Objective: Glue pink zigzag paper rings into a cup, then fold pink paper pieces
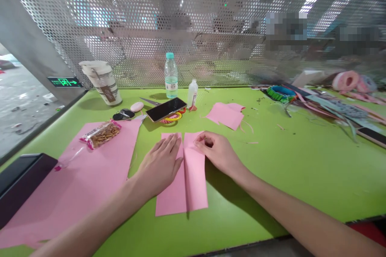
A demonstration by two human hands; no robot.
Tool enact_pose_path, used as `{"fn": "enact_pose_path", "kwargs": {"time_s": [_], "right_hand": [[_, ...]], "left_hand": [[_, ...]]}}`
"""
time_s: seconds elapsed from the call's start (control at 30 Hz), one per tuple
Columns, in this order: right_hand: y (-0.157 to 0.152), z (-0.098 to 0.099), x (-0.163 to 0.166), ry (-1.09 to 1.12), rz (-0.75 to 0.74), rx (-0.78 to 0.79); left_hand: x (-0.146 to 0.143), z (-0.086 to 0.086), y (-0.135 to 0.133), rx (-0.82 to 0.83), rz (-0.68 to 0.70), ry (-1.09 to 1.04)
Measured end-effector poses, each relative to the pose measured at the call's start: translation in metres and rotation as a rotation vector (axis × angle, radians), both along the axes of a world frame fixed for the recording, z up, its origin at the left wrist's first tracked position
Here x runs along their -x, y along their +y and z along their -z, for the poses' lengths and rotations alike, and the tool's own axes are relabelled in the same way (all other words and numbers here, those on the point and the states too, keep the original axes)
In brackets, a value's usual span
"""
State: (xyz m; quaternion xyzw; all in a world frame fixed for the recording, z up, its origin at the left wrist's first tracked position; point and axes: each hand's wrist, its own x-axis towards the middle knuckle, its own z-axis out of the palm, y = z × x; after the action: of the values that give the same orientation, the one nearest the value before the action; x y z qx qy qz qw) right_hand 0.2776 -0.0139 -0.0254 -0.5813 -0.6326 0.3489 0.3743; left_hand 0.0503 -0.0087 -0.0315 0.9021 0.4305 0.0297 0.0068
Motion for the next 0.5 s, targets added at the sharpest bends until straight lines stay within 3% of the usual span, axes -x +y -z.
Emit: {"fn": "enact_pose_path", "kwargs": {"time_s": [0.3, 0.5], "right_hand": [[0.005, 0.003, -0.001, 0.026, 0.045, 0.024], [0.007, 0.004, -0.003, -0.013, 0.069, -0.014]], "left_hand": [[-0.007, -0.01, -0.002, -0.014, -0.076, -0.017], [0.0, -0.001, -0.006, 0.022, 0.002, 0.004]]}}
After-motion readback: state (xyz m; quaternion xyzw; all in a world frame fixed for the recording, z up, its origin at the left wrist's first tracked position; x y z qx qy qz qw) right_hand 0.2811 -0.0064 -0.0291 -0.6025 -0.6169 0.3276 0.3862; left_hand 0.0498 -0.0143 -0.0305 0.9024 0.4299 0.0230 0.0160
